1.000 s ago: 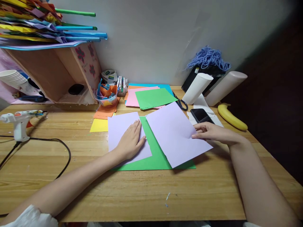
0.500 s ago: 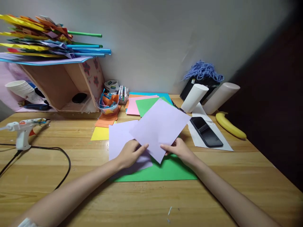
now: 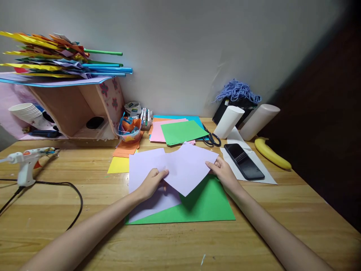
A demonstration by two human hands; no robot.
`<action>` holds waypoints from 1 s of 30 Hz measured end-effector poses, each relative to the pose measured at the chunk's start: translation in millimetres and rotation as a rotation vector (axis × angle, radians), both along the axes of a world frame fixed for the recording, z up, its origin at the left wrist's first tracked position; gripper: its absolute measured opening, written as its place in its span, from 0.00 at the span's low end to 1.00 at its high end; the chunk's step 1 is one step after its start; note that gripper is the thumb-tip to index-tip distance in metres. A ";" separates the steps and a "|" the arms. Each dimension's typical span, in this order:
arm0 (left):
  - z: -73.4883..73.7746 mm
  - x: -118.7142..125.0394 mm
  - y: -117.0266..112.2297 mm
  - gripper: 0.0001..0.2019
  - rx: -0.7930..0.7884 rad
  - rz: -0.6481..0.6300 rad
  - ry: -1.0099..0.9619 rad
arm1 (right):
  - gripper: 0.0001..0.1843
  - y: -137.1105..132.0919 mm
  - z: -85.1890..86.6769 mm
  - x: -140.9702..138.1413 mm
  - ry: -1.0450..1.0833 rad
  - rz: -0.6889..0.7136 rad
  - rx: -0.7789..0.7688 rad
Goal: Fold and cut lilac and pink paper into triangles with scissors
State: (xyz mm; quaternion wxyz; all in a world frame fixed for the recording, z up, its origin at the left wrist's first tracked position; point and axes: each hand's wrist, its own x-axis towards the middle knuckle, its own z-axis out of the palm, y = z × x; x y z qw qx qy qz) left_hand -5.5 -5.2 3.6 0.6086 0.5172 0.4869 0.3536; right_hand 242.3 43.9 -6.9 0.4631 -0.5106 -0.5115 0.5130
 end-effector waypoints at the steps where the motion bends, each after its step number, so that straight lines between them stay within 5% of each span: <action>1: 0.0 -0.3 0.1 0.23 0.013 -0.004 0.008 | 0.25 -0.9 0.5 0.6 -0.016 -0.016 0.037; 7: 1.1 -0.4 2.1 0.24 0.070 -0.092 0.030 | 0.16 -15.1 12.0 4.5 -0.290 -0.273 0.310; 12: -4.2 0.4 2.7 0.20 0.053 -0.033 0.002 | 0.15 -23.6 20.0 1.5 -0.415 -0.281 0.395; 18: -4.4 1.4 1.4 0.17 0.029 0.002 -0.011 | 0.24 -25.2 14.4 -8.2 -0.582 -0.025 0.413; 23: -4.8 0.9 1.7 0.19 0.044 0.003 -0.038 | 0.26 -30.7 13.7 -14.7 -0.800 0.320 0.723; 25: -6.8 0.3 2.3 0.20 0.050 0.010 -0.048 | 0.26 -33.5 12.5 -17.2 -0.834 0.358 0.805; 30: -9.6 -0.2 3.5 0.20 0.038 -0.005 -0.064 | 0.31 -29.7 1.7 -16.9 -0.887 0.060 0.522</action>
